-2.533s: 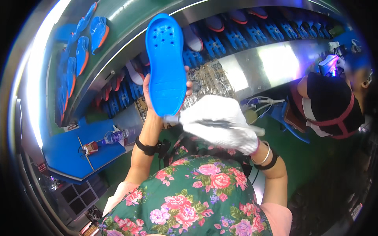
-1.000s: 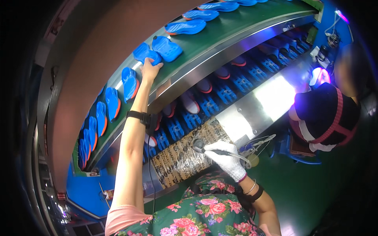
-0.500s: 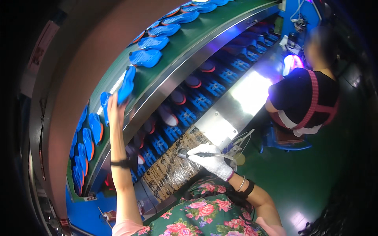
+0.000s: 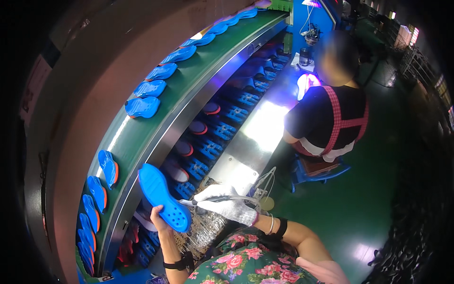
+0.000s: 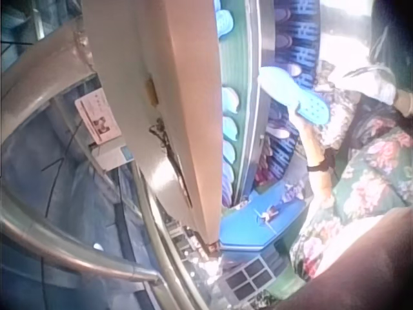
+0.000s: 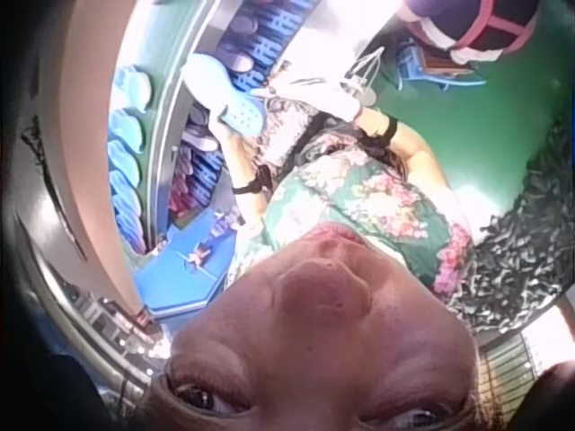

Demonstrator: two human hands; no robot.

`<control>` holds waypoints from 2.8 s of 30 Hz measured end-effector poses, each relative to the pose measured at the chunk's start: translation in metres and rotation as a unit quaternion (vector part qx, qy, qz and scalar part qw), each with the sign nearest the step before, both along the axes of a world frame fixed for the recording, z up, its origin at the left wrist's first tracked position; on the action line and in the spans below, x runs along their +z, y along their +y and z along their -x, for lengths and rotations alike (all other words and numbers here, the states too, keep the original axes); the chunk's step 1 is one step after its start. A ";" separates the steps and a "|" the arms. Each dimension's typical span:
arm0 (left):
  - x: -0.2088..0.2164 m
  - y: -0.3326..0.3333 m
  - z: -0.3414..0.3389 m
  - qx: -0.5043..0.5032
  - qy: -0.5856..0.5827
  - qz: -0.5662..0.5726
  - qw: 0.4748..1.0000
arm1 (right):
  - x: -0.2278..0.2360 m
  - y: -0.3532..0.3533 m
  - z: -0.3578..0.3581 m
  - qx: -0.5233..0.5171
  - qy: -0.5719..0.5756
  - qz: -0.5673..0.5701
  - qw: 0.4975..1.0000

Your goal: Apply adhesive to the edges of shoe soles using a small brush.

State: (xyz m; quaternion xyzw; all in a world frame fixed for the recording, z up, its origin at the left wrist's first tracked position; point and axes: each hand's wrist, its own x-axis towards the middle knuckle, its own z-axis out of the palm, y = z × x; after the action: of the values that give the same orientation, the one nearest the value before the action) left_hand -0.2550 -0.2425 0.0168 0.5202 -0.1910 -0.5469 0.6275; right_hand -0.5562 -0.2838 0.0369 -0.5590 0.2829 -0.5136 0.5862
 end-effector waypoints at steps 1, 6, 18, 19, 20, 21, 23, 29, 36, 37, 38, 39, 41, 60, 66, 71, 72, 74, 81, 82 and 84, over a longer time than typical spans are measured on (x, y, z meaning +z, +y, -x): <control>0.001 0.002 0.010 -0.010 0.025 -0.014 1.000 | 0.009 -0.001 0.000 0.023 -0.011 -0.004 1.000; -0.026 0.021 0.047 -0.090 0.098 0.032 0.991 | 0.034 -0.012 0.003 0.077 -0.019 0.071 0.994; 0.017 0.006 0.125 -0.035 0.220 0.085 0.971 | 0.058 -0.011 0.005 -0.024 -0.024 0.089 0.995; 0.028 0.003 0.133 -0.039 0.215 0.095 0.971 | 0.064 -0.013 0.009 -0.034 0.001 0.104 0.994; 0.033 0.004 0.136 -0.032 0.206 0.093 0.973 | 0.061 -0.015 0.007 -0.065 0.023 0.141 0.988; 0.034 0.006 0.137 -0.025 0.198 0.093 0.976 | 0.064 -0.018 0.007 -0.073 0.034 0.171 0.982; 0.032 0.008 0.136 -0.077 0.288 0.152 0.942 | 0.066 -0.023 0.007 -0.083 0.047 0.223 0.970; 0.037 0.020 0.147 -0.010 0.157 0.049 0.986 | 0.066 -0.029 0.000 -0.112 0.094 0.360 0.921; 0.034 0.027 0.149 -0.032 0.076 0.048 0.995 | 0.062 -0.007 -0.005 -0.082 0.094 0.337 0.933; 0.033 0.026 0.148 -0.026 0.074 0.044 0.996 | 0.056 -0.008 -0.004 -0.068 0.082 0.317 0.942; 0.032 0.025 0.148 -0.029 0.110 0.053 0.992 | 0.051 -0.008 -0.005 -0.055 0.071 0.296 0.951; 0.031 0.024 0.148 -0.032 0.147 0.062 0.987 | 0.047 -0.008 -0.007 -0.041 0.060 0.275 0.959; 0.030 0.028 0.151 0.001 0.102 0.016 0.995 | 0.060 -0.009 -0.004 -0.075 0.070 0.241 0.965; -0.003 0.030 0.099 -0.005 0.085 0.046 0.995 | 0.043 0.001 -0.010 0.045 0.033 0.310 0.949; -0.017 0.028 0.091 -0.001 0.172 0.054 0.984 | 0.030 0.014 -0.013 0.010 0.077 0.383 0.920; 0.008 0.015 0.102 -0.126 0.277 0.129 0.944 | 0.027 0.009 -0.002 0.050 0.041 0.261 0.963; 0.018 0.013 0.108 -0.048 0.244 0.077 0.965 | 0.027 0.003 0.001 0.017 0.064 0.307 0.949; 0.009 0.013 0.097 -0.114 0.303 0.122 0.938 | 0.026 0.011 -0.001 0.020 0.090 0.337 0.937; -0.012 0.013 0.077 -0.119 0.353 0.123 0.920 | 0.025 0.019 0.000 0.069 0.048 0.319 0.944; 0.002 0.012 0.087 -0.109 0.350 0.120 0.923 | 0.020 0.015 0.004 0.071 0.066 0.276 0.956; -0.004 0.007 0.085 -0.108 0.351 0.126 0.921 | 0.017 0.022 0.005 0.061 0.092 0.321 0.941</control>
State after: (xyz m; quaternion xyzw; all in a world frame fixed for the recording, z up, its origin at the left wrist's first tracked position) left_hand -0.3404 -0.2359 0.0128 0.1873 -0.0808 -0.7306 0.6516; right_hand -0.5610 -0.2617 0.0539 -0.7786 0.1207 -0.4866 0.3774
